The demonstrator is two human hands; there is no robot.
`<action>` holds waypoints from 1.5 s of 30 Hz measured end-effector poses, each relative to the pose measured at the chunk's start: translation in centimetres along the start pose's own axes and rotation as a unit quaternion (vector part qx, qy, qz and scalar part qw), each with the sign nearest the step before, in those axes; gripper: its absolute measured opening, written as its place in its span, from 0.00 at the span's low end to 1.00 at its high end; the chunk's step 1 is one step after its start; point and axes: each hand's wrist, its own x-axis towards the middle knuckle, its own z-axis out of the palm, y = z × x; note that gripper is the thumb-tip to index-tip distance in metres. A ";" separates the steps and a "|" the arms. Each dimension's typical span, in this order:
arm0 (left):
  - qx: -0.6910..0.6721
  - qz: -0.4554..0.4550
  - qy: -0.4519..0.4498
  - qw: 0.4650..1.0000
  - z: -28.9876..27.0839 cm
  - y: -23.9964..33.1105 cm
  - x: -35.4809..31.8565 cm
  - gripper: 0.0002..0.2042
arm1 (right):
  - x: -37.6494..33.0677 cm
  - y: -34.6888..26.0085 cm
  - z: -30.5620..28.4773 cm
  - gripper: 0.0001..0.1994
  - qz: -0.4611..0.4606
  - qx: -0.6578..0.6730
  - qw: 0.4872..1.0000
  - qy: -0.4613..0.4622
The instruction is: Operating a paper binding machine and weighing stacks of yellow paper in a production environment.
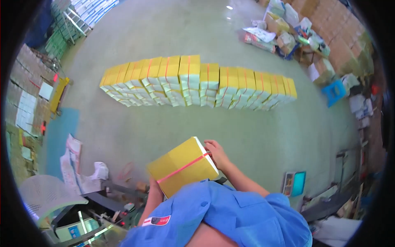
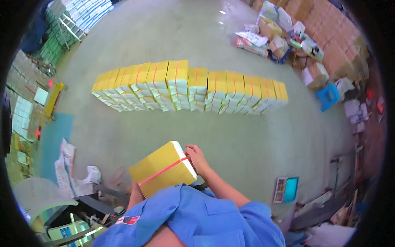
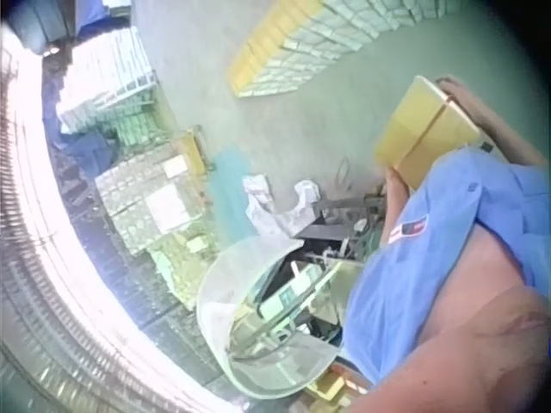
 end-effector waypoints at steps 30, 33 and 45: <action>-0.384 -0.172 0.273 0.865 40.4 -9.6 50.8 0.16 | 69.1 -42.9 -7.2 0.18 0.170 -0.549 0.806 -0.140; -0.395 -0.188 0.315 0.842 41.4 -11.1 54.0 0.16 | 74.4 -42.0 -8.3 0.18 0.114 -0.615 0.750 -0.215; -0.360 -0.243 0.280 0.856 40.5 -11.0 55.5 0.22 | 78.3 -39.7 -7.1 0.19 0.130 -0.653 0.718 -0.201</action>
